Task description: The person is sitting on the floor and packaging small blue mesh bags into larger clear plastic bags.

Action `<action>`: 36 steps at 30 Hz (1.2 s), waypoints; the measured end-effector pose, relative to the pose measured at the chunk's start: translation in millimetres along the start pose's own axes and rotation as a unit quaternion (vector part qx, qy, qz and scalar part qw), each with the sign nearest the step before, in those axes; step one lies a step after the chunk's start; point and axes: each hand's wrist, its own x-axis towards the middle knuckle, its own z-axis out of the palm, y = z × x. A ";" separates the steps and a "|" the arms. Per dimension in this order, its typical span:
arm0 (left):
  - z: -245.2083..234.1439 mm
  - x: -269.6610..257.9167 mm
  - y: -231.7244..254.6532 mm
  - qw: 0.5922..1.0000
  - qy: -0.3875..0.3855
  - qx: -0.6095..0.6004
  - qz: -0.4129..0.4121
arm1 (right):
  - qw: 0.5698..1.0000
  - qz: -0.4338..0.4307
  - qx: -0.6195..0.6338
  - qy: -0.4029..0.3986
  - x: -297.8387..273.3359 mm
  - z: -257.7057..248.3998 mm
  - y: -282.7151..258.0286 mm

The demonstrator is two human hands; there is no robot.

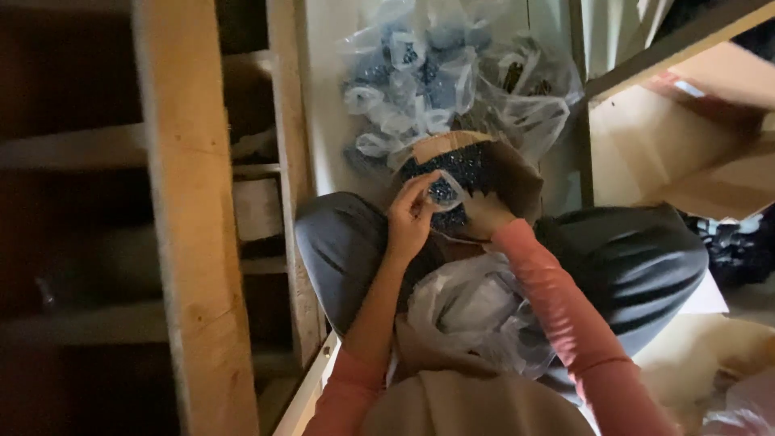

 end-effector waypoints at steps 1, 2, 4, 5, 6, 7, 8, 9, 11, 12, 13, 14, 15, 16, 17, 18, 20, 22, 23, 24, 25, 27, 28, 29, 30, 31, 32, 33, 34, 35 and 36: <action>0.8 0.4 -1.5 1.000 -0.003 -0.001 -0.006 | 1.000 0.003 0.004 -0.005 -0.6 0.6 2.1; 1.5 0.1 -2.5 1.000 -0.004 -0.005 -0.011 | 0.999 0.012 0.034 0.000 -2.0 1.4 3.6; 0.6 2.6 -3.6 1.000 -0.002 -0.007 -0.012 | 0.998 0.017 0.061 0.008 8.0 9.2 8.3; 0.4 2.2 -3.2 1.000 -0.002 -0.006 -0.010 | 0.997 0.002 0.073 0.028 14.9 20.0 10.7; 0.0 1.4 -2.4 1.000 -0.002 -0.005 -0.007 | 0.995 -0.013 0.086 0.048 21.2 30.9 12.7; 0.2 2.1 0.0 1.000 -0.002 -0.004 -0.009 | 0.995 -0.014 0.087 0.046 20.3 31.1 15.2; 0.3 2.4 2.9 1.000 -0.002 -0.010 -0.001 | 0.994 -0.034 0.096 0.045 18.9 31.3 17.4; 1.0 3.8 5.7 1.000 -0.004 -0.018 0.008 | 0.992 -0.052 0.104 0.044 17.4 30.6 20.6; 0.3 3.0 0.5 1.000 -0.003 -0.013 -0.002 | 0.991 -0.073 0.101 0.049 -3.7 -6.3 0.8; 0.0 2.3 -1.6 1.000 -0.001 -0.009 -0.011 | 0.989 -0.094 0.098 0.055 -14.8 -24.8 -9.2; 0.4 1.8 -6.3 1.000 -0.001 -0.008 -0.010 | 0.989 -0.095 0.098 0.056 -20.4 -33.0 -10.7; 0.6 1.0 -10.8 1.000 0.002 -0.016 -0.012 | 0.979 -0.135 0.128 0.080 -26.4 -41.1 -12.5; 1.2 0.0 -15.4 1.000 0.004 -0.025 -0.014 | 0.966 -0.175 0.157 0.104 -32.8 -48.8 -14.2; 1.2 1.4 -11.0 1.000 0.003 -0.025 -0.012 | 0.966 -0.175 0.157 0.105 -27.7 -38.4 -13.5; 2.0 2.1 -5.9 1.000 0.000 -0.020 -0.010 | 0.965 -0.148 0.196 0.093 -23.8 -27.9 -12.6; 2.5 2.2 -0.4 1.000 -0.002 -0.015 -0.007 | 0.961 -0.120 0.234 0.081 -20.3 -17.4 -12.3; 2.1 0.9 -4.6 1.000 -0.005 -0.020 -0.008 | 0.971 -0.096 0.207 0.073 -10.6 2.9 -4.0; 1.1 0.0 -7.4 1.000 -0.005 -0.024 -0.004 | 0.979 -0.074 0.177 0.069 -13.7 3.7 -3.0; 0.4 -0.7 -8.7 1.000 0.002 -0.016 -0.007 | 0.967 -0.077 0.224 0.099 -21.4 -4.1 -6.1; -0.1 -1.5 -9.7 1.000 0.008 -0.009 -0.010 | 0.951 -0.079 0.269 0.130 -29.8 -11.8 -9.4; 0.2 -1.9 -8.2 1.000 0.010 -0.009 -0.004 | 0.951 -0.082 0.265 0.133 -33.8 -11.5 -7.8; 1.8 -2.0 -6.0 1.000 0.013 -0.022 -0.018 | 0.904 -0.111 0.369 0.184 -42.0 -10.9 -3.7; 1.1 -3.1 -9.6 1.000 0.013 -0.023 -0.012 | 0.905 -0.113 0.365 0.188 -46.6 -7.3 2.4; 1.1 -2.8 -13.4 1.000 0.019 -0.006 -0.006 | 0.856 -0.085 0.467 0.204 -51.3 -4.3 9.3; 1.7 -2.2 -16.8 1.000 0.024 0.012 0.000 | 0.796 -0.057 0.563 0.217 -56.3 -1.9 16.7; 2.6 -3.1 -11.5 1.000 0.024 0.012 0.008 | 0.796 -0.060 0.560 0.222 -57.7 0.1 17.3; 4.0 -3.8 -6.2 1.000 0.023 0.016 -0.001 | 0.667 -0.053 0.716 0.198 -59.0 1.9 18.3; 4.6 -6.1 -2.0 1.000 0.021 0.020 -0.011 | 0.512 -0.043 0.842 0.163 -60.4 5.4 18.5; 4.0 -6.2 -5.3 1.000 0.020 0.019 -0.005 | 0.513 -0.048 0.841 0.167 -68.0 1.5 14.1; 2.9 -6.1 -8.4 1.000 0.019 0.016 -0.005 | 0.426 -0.056 0.889 0.157 -75.3 -2.5 9.3; 1.8 -5.2 -11.6 1.000 0.017 0.012 -0.006 | 0.336 -0.065 0.929 0.145 -82.2 -6.5 4.8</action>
